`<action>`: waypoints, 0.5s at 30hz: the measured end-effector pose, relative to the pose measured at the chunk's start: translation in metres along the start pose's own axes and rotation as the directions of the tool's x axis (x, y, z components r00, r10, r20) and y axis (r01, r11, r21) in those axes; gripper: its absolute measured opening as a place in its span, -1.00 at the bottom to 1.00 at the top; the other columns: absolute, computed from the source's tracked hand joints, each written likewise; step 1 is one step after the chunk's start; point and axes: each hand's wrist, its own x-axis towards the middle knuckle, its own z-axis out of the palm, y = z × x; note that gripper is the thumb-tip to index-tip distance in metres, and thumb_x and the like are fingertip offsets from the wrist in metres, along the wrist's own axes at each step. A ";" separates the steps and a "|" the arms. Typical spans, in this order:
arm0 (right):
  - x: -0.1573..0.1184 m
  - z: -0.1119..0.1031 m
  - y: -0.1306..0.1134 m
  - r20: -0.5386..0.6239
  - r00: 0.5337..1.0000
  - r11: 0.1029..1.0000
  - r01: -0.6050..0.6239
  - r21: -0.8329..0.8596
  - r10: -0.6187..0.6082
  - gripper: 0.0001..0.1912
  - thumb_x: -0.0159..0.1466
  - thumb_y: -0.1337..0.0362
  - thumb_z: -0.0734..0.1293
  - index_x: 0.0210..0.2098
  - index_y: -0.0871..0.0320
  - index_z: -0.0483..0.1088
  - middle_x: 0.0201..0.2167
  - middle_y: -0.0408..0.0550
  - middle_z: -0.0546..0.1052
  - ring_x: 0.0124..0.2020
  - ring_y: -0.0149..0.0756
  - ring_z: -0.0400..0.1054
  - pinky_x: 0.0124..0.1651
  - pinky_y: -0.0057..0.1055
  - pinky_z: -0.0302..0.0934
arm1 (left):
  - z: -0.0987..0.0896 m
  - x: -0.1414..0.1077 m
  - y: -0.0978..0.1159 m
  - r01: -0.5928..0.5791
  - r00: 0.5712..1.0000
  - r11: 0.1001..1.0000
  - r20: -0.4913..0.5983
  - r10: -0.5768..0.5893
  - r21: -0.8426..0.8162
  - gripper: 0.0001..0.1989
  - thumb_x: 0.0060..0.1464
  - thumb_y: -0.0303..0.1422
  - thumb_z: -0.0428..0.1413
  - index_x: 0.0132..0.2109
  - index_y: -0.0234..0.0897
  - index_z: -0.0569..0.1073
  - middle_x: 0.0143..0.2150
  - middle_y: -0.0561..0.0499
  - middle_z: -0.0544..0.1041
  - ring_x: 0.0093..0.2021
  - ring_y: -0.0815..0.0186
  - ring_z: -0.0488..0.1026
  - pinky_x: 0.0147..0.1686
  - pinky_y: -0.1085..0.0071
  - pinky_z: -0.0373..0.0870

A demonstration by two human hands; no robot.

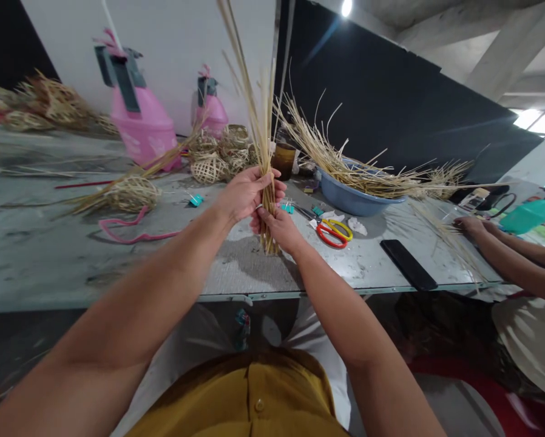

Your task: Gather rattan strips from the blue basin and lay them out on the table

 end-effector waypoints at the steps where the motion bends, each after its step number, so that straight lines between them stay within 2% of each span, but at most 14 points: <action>1: -0.001 -0.001 -0.001 0.012 1.000 1.000 0.016 -0.026 -0.016 -0.57 0.47 -0.08 0.37 -0.37 0.07 0.32 -0.49 -0.19 0.46 -0.46 -0.38 0.36 -0.27 -0.41 0.36 | 0.000 -0.001 0.000 0.011 1.000 1.000 0.013 -0.011 0.001 -0.88 0.43 -0.45 0.12 -0.13 -0.38 0.54 -0.34 -0.13 0.65 -0.43 0.26 0.61 -0.39 0.37 0.62; 4: -0.006 -0.003 -0.002 0.034 0.996 0.994 0.079 -0.071 -0.077 -0.51 0.49 -0.14 0.31 -0.41 0.06 0.32 -0.52 -0.17 0.44 -0.50 -0.35 0.33 -0.33 -0.39 0.33 | 0.001 -0.006 0.002 0.034 0.997 0.999 0.066 -0.035 0.018 -0.78 0.46 -0.27 0.13 -0.03 -0.36 0.56 -0.28 -0.16 0.66 -0.41 0.20 0.63 -0.45 0.36 0.61; 8: -0.007 -0.004 0.001 0.062 0.993 0.994 0.099 -0.047 -0.096 -0.50 0.48 -0.18 0.30 -0.41 0.05 0.35 -0.51 -0.14 0.46 -0.48 -0.30 0.36 -0.31 -0.32 0.37 | 0.002 -0.010 0.007 0.087 0.986 0.996 0.141 -0.086 0.000 -0.74 0.41 -0.22 0.20 0.02 -0.35 0.58 -0.36 -0.06 0.58 -0.51 0.29 0.53 -0.52 0.42 0.55; 12: -0.006 -0.005 0.002 0.068 0.998 1.000 0.015 0.027 -0.017 -0.47 0.44 -0.23 0.34 -0.43 0.04 0.35 -0.51 -0.16 0.44 -0.47 -0.28 0.39 -0.24 -0.27 0.43 | 0.003 -0.010 0.008 0.115 0.982 0.990 0.160 -0.100 -0.087 -0.71 0.43 -0.18 0.17 -0.01 -0.36 0.59 -0.48 0.07 0.40 -0.59 0.37 0.36 -0.55 0.45 0.50; 15: -0.006 -0.004 0.000 0.079 0.995 0.993 -0.063 0.098 0.056 -0.47 0.43 -0.23 0.35 -0.43 0.05 0.37 -0.50 -0.17 0.42 -0.47 -0.29 0.38 -0.21 -0.25 0.45 | 0.004 -0.009 0.007 0.138 0.980 0.983 0.161 -0.117 -0.124 -0.64 0.48 -0.15 0.06 0.02 -0.36 0.58 -0.46 0.04 0.40 -0.56 0.35 0.37 -0.55 0.45 0.49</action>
